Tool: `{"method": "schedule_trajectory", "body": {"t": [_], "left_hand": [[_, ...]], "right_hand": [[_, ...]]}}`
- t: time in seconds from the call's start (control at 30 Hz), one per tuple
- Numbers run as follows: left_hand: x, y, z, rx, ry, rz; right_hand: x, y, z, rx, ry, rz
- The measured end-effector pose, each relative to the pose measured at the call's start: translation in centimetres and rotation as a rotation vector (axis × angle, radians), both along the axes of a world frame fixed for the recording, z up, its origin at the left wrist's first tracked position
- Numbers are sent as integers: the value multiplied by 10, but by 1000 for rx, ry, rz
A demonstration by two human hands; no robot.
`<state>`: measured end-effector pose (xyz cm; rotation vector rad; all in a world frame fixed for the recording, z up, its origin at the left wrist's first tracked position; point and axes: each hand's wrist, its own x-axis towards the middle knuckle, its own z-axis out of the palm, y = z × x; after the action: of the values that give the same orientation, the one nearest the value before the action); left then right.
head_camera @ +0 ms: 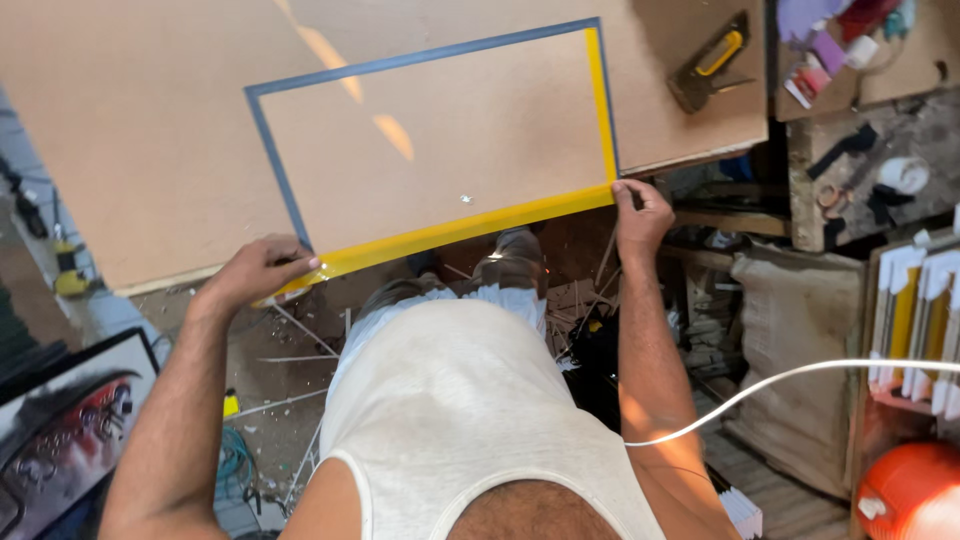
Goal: The person assembles picture frames by applying yellow tape to the edges of a board, cutting the tape with a utility knife, and securing white corner pieces with a staple gun. The process is repeated for multiple frames.
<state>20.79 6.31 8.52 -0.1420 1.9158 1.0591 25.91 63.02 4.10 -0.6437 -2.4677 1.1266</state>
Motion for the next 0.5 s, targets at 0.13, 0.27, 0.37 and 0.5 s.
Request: {"method": "schedule_trajectory", "body": {"t": [0.13, 0.27, 0.37, 0.5], "left_hand": [[1, -5, 1, -34, -6, -7], [2, -6, 2, 2, 72, -17], [1, -5, 1, -42, 59, -16], [2, -6, -4, -32, 63, 1]], "right_hand": [[-1, -7, 1, 11, -14, 13], [0, -9, 1, 20, -23, 6], [3, -9, -4, 16, -40, -19], [3, -9, -15, 167, -5, 47]]}}
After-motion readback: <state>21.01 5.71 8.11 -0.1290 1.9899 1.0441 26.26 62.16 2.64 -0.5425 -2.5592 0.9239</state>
